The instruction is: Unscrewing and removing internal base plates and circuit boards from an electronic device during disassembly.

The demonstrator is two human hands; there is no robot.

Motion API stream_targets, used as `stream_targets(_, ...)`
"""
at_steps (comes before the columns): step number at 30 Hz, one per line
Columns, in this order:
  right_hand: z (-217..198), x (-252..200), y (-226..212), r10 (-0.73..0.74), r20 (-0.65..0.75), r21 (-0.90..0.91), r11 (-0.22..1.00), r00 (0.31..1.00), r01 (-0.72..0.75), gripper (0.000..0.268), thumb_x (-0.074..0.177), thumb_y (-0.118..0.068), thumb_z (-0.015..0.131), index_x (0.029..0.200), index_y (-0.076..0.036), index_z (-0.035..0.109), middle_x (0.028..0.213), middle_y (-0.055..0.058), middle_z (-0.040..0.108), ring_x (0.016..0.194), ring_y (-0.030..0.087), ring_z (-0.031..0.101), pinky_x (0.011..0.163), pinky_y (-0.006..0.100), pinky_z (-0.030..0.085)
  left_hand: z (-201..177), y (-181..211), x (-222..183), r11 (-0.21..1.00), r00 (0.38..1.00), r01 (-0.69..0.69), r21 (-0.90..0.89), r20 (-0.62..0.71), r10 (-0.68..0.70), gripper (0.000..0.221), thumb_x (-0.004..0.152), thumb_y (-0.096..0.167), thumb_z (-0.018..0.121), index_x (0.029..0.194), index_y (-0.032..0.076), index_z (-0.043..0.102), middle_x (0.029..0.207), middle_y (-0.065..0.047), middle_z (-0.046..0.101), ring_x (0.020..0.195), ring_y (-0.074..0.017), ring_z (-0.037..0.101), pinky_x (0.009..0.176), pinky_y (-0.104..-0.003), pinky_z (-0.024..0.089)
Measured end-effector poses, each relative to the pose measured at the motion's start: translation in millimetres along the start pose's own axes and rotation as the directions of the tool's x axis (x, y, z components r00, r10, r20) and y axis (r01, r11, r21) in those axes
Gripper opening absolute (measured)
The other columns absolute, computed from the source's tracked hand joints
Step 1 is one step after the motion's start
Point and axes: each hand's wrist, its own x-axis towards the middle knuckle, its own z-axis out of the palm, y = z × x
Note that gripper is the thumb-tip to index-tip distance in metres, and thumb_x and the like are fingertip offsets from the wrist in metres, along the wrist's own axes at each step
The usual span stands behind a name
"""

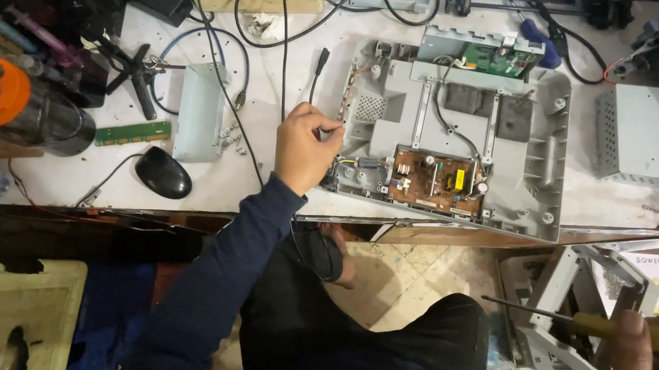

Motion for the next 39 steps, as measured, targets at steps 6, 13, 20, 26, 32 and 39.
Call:
stream_targets(6, 7, -3, 11, -0.028, -0.055, 0.047, 0.998, 0.998, 0.030, 0.042, 0.125, -0.014, 0.069, 0.156, 0.005, 0.048, 0.119, 0.017, 0.059, 0.086, 0.025, 0.061, 0.089, 0.032, 0.051, -7, 1, 25, 0.817, 0.851, 0.520, -0.249, 0.235, -0.470, 0.012, 0.074, 0.002, 0.076, 0.074, 0.012, 0.069, 0.073, 0.000, 0.067, 0.071, -0.0127, 0.062, 0.072, -0.029, 0.056)
stream_targets(13, -7, 0, 14, -0.050, 0.014, -0.079, 0.996, 0.999, 0.051, 0.043, 0.128, -0.017, 0.065, 0.156, 0.012, 0.049, 0.119, 0.022, 0.060, 0.097, 0.032, 0.062, 0.095, 0.037, 0.050, -15, 28, 46, 0.611, 0.652, 0.751, -0.251, 0.424, -0.628, 0.022, 0.075, -0.003, 0.065, 0.075, 0.012, 0.050, 0.056, -0.003, 0.045, 0.037, -0.0122, 0.038, 0.032, -0.029, 0.020)
stream_targets(20, 5, -5, 20, -0.082, -0.040, 0.014, 0.996, 0.996, 0.083, 0.037, 0.129, -0.011, 0.066, 0.158, 0.008, 0.051, 0.127, 0.019, 0.058, 0.094, 0.027, 0.058, 0.090, 0.034, 0.049, -12, 32, 59, 0.555, 0.569, 0.810, -0.186, 0.474, -0.672, 0.019, 0.071, -0.002, 0.059, 0.077, 0.010, 0.046, 0.061, -0.005, 0.044, 0.037, -0.0144, 0.032, 0.035, -0.032, 0.014)
stream_targets(26, 7, -9, 24, -0.109, -0.092, 0.138, 0.983, 0.990, 0.121, 0.037, 0.124, -0.011, 0.069, 0.152, 0.004, 0.051, 0.131, 0.018, 0.055, 0.113, 0.029, 0.059, 0.103, 0.035, 0.051, -16, 11, 71, 0.498, 0.501, 0.847, -0.186, 0.592, -0.632, 0.018, 0.074, -0.008, 0.061, 0.076, 0.005, 0.049, 0.064, -0.007, 0.042, 0.040, -0.0141, 0.034, 0.033, -0.027, 0.023)
stream_targets(32, -16, -6, 7, -0.063, 0.003, -0.102, 0.993, 0.998, 0.063, 0.036, 0.128, -0.008, 0.064, 0.156, 0.011, 0.052, 0.112, 0.021, 0.059, 0.092, 0.031, 0.060, 0.092, 0.038, 0.047, -28, 21, 75, 0.600, 0.530, 0.794, -0.094, 0.589, -0.610, 0.025, 0.085, 0.025, 0.070, 0.085, 0.008, 0.052, 0.071, -0.006, 0.055, 0.041, -0.0159, 0.044, 0.039, -0.031, 0.030)
stream_targets(39, -8, -9, 11, -0.030, -0.048, -0.017, 0.999, 0.998, 0.029, 0.035, 0.125, -0.003, 0.065, 0.155, 0.007, 0.049, 0.125, 0.023, 0.058, 0.097, 0.034, 0.062, 0.090, 0.039, 0.053, -16, 18, 79, 0.642, 0.576, 0.761, -0.090, 0.550, -0.605, 0.021, 0.084, 0.018, 0.073, 0.086, 0.002, 0.059, 0.067, -0.012, 0.057, 0.040, -0.0189, 0.052, 0.034, -0.031, 0.031)
